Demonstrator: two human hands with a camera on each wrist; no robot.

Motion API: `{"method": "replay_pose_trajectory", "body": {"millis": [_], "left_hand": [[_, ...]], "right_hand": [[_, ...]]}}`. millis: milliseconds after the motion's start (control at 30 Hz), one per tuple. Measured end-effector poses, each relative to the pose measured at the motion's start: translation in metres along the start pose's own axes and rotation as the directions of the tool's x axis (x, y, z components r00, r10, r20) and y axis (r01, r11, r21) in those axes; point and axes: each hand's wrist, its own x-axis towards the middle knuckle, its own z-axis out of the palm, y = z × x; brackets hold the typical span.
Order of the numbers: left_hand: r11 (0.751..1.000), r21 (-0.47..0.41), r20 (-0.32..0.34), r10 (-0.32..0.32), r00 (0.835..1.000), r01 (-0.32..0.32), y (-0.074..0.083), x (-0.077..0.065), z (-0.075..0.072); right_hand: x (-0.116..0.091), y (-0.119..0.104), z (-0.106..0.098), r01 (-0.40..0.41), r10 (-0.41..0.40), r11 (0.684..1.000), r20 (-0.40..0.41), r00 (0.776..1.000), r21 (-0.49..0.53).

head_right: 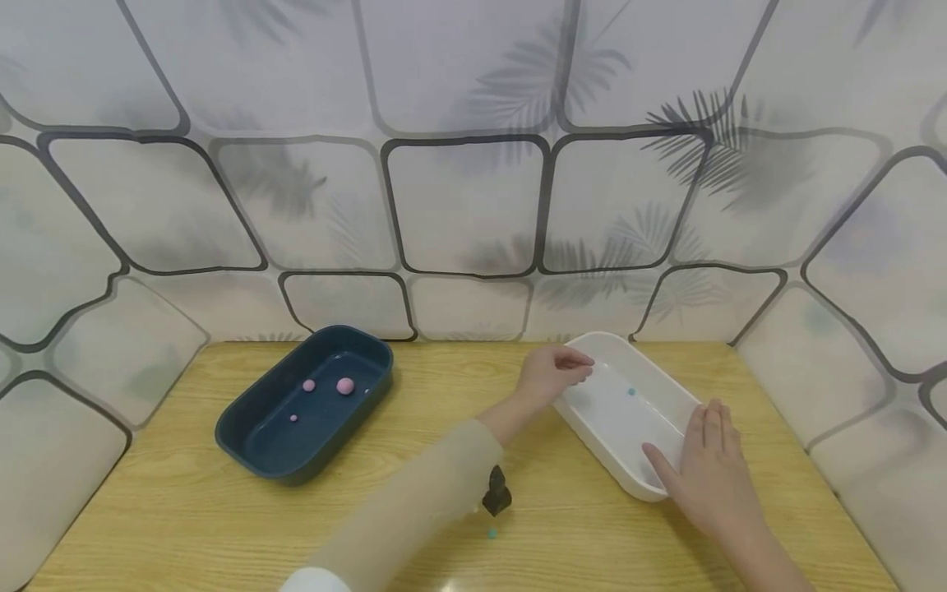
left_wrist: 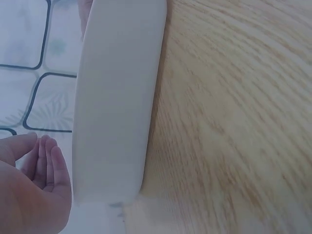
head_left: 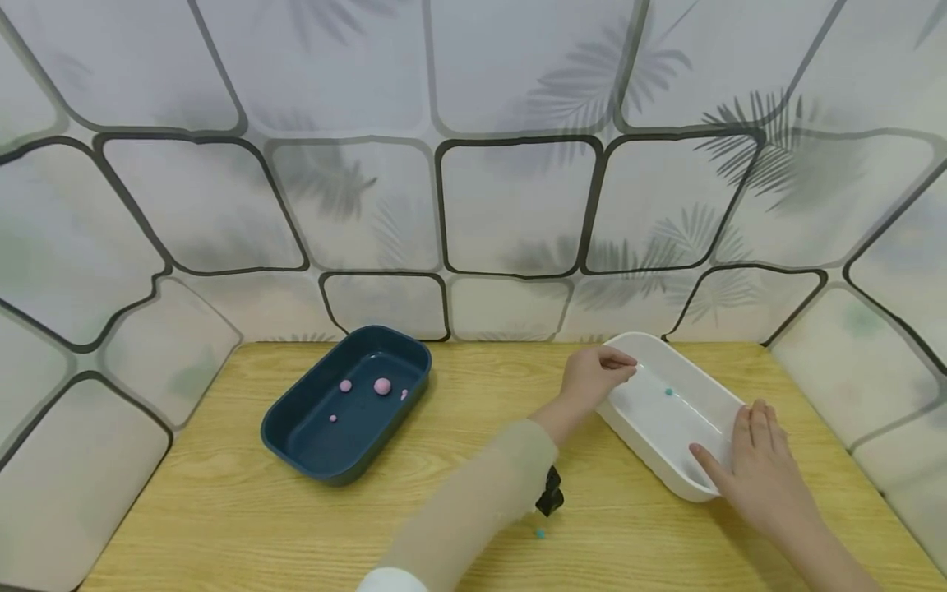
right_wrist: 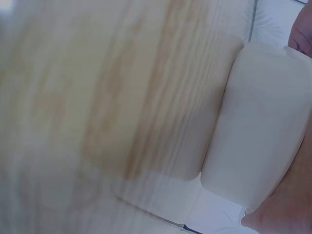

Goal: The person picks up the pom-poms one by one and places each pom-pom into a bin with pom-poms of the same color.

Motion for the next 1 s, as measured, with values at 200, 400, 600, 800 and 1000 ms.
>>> {"method": "replay_pose_trajectory", "body": {"millis": [200,400,600,800,1000], "left_hand": [[0.999,-0.022,0.013,-0.041,0.999,0.041,-0.003,0.001,-0.018],[0.999,-0.005,0.021,-0.053,0.998,0.053,-0.010,0.001,-0.041],[0.996,0.012,0.010,-0.087,0.996,0.087,-0.021,0.000,-0.063],[0.998,0.004,0.016,-0.066,0.998,0.066,-0.034,-0.006,-0.085],[0.994,0.029,0.035,-0.110,0.993,0.109,-0.044,-0.015,-0.102]], "right_hand": [[0.000,0.000,0.000,0.007,-0.007,1.000,0.001,1.000,-0.002],[-0.001,0.000,0.000,0.018,-0.018,1.000,-0.007,1.000,-0.008],[0.000,0.000,0.000,0.015,-0.015,1.000,0.001,1.000,-0.006],[0.000,0.000,0.001,0.009,-0.009,1.000,0.002,1.000,-0.008],[0.000,0.000,0.000,0.008,-0.008,1.000,-0.006,1.000,-0.005]]}}
